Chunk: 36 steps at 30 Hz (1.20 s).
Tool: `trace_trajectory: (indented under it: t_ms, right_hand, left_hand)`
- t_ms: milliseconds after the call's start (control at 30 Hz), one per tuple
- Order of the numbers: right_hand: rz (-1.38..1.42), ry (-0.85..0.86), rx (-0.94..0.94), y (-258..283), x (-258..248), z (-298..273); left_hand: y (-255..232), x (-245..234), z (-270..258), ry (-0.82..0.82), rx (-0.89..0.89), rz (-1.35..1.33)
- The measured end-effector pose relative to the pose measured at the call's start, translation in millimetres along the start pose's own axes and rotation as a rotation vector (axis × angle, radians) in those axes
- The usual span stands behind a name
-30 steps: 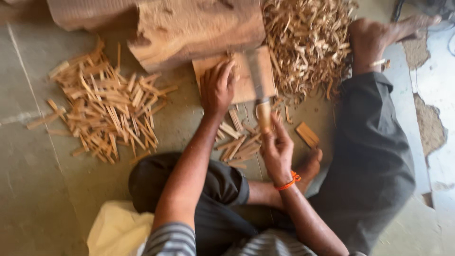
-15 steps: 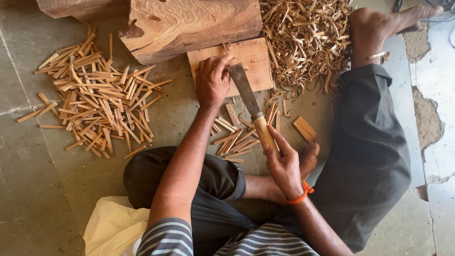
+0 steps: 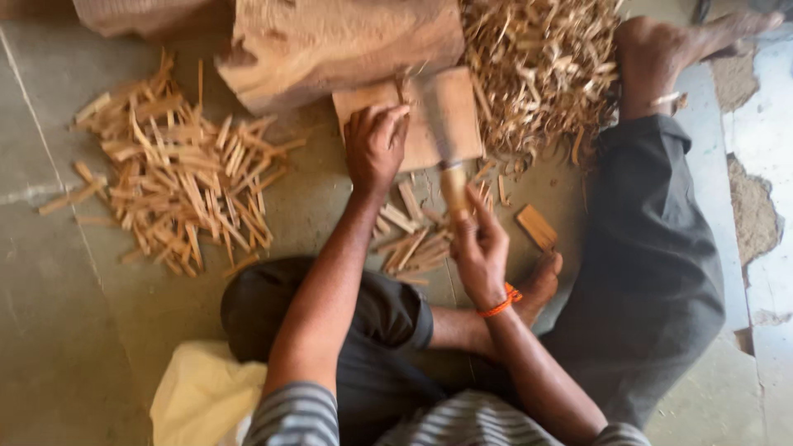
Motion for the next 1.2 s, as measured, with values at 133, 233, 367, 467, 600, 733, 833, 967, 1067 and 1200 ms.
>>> trace_trajectory:
  t_ms: [133, 233, 367, 467, 600, 733, 833, 967, 1067, 1200]
  right_hand:
    - [0.015, -0.016, -0.071, -2.8, -42.2, -22.6]
    - [-0.029, -0.035, -0.076, -16.6, -66.5, -31.9]
    - [0.025, -0.051, -0.018, -41.0, -78.1, -34.8]
    - [0.072, -0.038, 0.007, -48.6, -76.6, -29.2]
    - [0.112, -0.039, 0.033, -45.7, -79.8, -26.1]
    - [0.151, -0.052, 0.02, -39.6, -82.0, -26.1]
    - [0.148, -0.033, 0.002, -35.6, -79.4, -27.0]
    - [0.021, 0.008, 0.006, -32.5, -77.6, -31.5]
    - [-0.019, 0.057, 0.027, -29.5, -71.0, -35.6]
    - [-0.031, 0.107, 0.087, -18.3, -52.6, -32.9]
  left_hand:
    - [-0.3, -9.8, 16.8, -0.106, -0.067, -0.264]
    - [-3.8, -20.8, 29.8, 0.017, -0.25, -0.472]
    - [-7.1, -14.4, 47.5, 0.192, -0.331, -0.155]
    - [-7.5, 0.9, 54.4, 0.16, -0.215, 0.064]
    - [-0.6, -1.6, 43.7, 0.199, -0.219, 0.076]
    - [-0.8, -19.0, 12.3, 0.266, 0.116, 0.131]
    - [1.2, -9.6, 1.3, 0.277, 0.168, 0.171]
    - [6.8, 3.0, 6.3, 0.207, -0.009, 0.122]
    - [3.1, -3.0, 8.1, 0.17, -0.018, 0.097]
    - [-2.6, -6.9, 11.4, 0.155, -0.059, 0.057]
Point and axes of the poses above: each hand's wrist, its own z-axis towards the middle knuckle, its own x-axis out of the palm, y = z × x, the point moved 1 cm from there along z, towards the middle knuckle, and after that the axes turned 6 degrees about -x, right-handed, at the moved point
